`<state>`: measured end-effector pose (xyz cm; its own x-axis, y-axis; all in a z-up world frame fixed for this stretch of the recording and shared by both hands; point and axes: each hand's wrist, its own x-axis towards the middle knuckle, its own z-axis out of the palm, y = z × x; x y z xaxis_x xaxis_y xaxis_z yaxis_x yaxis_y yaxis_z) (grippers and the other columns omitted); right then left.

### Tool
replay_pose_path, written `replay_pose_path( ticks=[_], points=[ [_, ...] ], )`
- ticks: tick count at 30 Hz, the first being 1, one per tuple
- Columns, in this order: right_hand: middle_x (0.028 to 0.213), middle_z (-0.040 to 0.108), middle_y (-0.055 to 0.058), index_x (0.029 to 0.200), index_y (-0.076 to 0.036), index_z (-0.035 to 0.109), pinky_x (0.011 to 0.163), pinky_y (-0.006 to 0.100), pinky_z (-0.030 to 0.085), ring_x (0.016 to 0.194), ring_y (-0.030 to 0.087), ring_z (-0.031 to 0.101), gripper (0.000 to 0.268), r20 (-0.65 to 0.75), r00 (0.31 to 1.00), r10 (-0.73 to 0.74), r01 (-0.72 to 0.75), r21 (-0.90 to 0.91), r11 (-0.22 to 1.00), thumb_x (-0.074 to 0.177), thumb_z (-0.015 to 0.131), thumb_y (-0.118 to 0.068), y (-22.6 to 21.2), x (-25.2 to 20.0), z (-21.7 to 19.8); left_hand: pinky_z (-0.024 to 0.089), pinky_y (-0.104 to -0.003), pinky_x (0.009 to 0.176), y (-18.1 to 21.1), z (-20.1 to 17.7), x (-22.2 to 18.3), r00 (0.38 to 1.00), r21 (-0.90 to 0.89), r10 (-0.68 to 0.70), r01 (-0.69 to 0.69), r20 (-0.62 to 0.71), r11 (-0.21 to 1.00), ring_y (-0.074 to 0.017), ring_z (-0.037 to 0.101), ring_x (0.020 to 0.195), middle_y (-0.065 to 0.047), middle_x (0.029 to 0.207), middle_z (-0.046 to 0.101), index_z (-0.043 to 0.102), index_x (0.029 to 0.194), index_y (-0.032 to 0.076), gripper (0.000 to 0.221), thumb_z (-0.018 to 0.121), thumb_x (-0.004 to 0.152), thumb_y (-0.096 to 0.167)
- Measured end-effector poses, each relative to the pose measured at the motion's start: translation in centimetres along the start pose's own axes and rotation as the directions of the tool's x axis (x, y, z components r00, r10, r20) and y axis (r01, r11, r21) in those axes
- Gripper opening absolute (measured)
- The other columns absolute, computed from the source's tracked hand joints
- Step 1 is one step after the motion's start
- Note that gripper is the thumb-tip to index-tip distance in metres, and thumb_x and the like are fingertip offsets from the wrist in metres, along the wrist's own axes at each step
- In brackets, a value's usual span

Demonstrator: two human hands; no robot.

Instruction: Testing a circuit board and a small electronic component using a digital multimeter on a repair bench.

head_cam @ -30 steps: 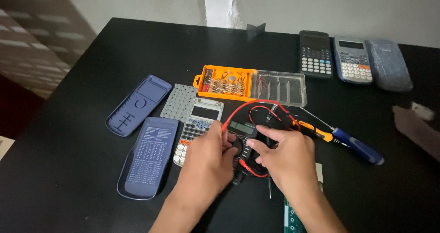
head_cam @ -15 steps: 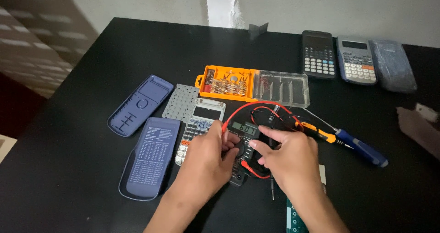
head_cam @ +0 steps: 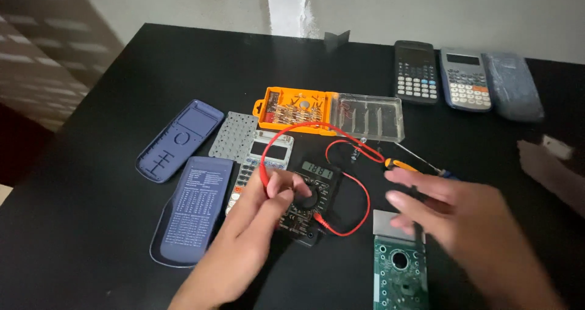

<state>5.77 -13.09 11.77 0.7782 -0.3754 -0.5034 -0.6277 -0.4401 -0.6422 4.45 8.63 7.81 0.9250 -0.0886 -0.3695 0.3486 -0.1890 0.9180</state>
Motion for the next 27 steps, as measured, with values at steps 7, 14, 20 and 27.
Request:
replay_pose_path(
  ticks=[7, 14, 20, 27],
  points=[
    [0.132, 0.077, -0.003, 0.136, -0.024, 0.070, 0.090, 0.034, 0.054, 0.094, 0.027, 0.081, 0.051, -0.027, 1.000, -0.004, 0.007, 0.122, 0.993, 0.088, 0.064, -0.006, 1.6, 0.8, -1.5, 0.027, -0.032, 0.091, -6.0, 4.3, 0.2, 0.921, -0.541, 0.364, -0.239, 0.135, 0.806, -0.0202, 0.038, 0.092, -0.010, 0.100, 0.041, 0.040, 0.090, 0.013, 0.030, 0.051, 0.097, 0.040],
    [0.146, 0.067, -0.001, 0.149, -0.025, 0.054, 0.094, 0.042, 0.055, 0.102, 0.031, 0.076, 0.067, -0.071, 0.997, 0.039, -0.020, 0.243, 0.970, 0.089, 0.055, 0.005, 5.1, 1.8, -3.8, 0.033, -0.027, 0.053, -5.5, 6.7, -0.6, 0.884, -0.335, 0.465, -0.427, 0.040, 0.840, -0.0100, 0.038, 0.059, -0.002, 0.082, 0.049, 0.058, 0.091, 0.009, 0.036, 0.041, 0.108, 0.036],
    [0.157, 0.058, 0.002, 0.161, -0.026, 0.039, 0.097, 0.049, 0.057, 0.109, 0.035, 0.071, 0.082, -0.086, 0.994, 0.062, -0.028, 0.350, 0.936, 0.090, 0.048, 0.015, 7.1, 2.9, -5.1, 0.054, -0.027, 0.066, -5.8, 7.3, 0.2, 0.864, -0.111, 0.503, -0.500, -0.002, 0.859, -0.0123, 0.064, 0.062, -0.005, 0.079, 0.062, 0.072, 0.103, 0.007, 0.034, 0.052, 0.103, 0.033],
    [0.153, 0.058, 0.007, 0.158, -0.017, 0.041, 0.099, 0.046, 0.055, 0.116, 0.030, 0.067, 0.070, -0.205, 0.978, 0.036, 0.051, 0.403, 0.914, 0.094, 0.044, 0.011, 7.9, 3.3, -4.2, 0.054, -0.022, 0.060, -7.1, 8.6, 0.6, 0.783, 0.063, 0.617, -0.613, -0.083, 0.787, -0.0104, 0.068, 0.071, -0.004, 0.091, 0.078, 0.079, 0.097, 0.008, 0.011, 0.075, 0.090, 0.016]
  ],
)
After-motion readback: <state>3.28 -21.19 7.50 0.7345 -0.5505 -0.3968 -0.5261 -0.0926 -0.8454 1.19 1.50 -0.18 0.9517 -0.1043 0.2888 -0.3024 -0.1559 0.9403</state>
